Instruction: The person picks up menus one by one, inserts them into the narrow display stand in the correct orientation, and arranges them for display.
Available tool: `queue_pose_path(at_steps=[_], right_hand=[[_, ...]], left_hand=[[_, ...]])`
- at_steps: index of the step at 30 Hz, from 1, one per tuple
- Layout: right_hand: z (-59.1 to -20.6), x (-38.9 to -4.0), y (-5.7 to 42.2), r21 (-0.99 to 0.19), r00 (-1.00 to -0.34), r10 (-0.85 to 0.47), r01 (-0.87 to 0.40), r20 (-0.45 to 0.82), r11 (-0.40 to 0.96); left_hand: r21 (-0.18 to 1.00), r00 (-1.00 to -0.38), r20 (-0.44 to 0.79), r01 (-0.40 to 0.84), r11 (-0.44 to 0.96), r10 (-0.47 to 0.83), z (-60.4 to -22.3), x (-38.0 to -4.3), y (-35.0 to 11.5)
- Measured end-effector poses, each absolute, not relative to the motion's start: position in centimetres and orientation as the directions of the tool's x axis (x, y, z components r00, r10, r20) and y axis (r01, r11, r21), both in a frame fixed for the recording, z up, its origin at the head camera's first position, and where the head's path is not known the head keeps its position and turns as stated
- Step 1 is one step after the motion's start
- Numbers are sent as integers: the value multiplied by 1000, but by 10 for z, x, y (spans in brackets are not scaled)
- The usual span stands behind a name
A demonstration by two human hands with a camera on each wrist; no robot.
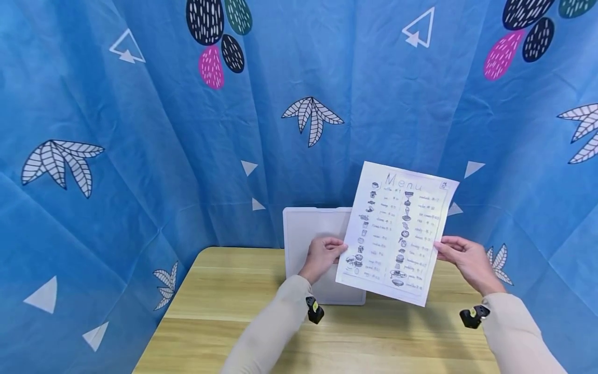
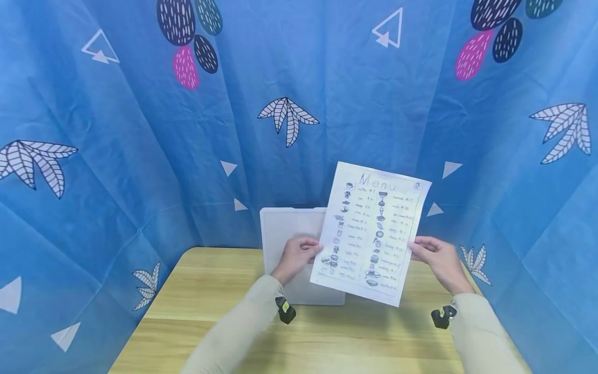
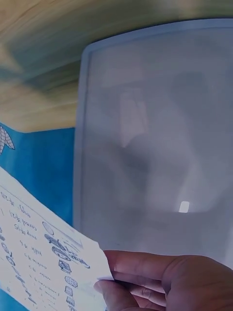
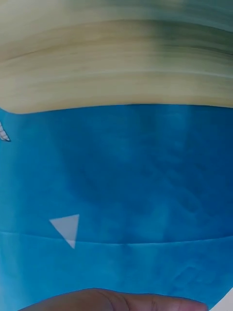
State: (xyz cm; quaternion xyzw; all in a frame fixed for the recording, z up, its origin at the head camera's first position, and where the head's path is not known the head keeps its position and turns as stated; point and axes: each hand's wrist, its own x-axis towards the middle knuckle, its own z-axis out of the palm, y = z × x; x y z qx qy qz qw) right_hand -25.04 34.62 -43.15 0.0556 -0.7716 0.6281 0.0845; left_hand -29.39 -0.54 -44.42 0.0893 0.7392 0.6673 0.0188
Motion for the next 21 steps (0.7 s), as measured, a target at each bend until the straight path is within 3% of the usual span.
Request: queue_pose_path(at_steps=[21], right_hand=[[-427, -262, 312, -925, -981, -149, -170, 126, 339]], left_hand=[[991, -996, 44, 53, 125, 73, -430, -301, -43]])
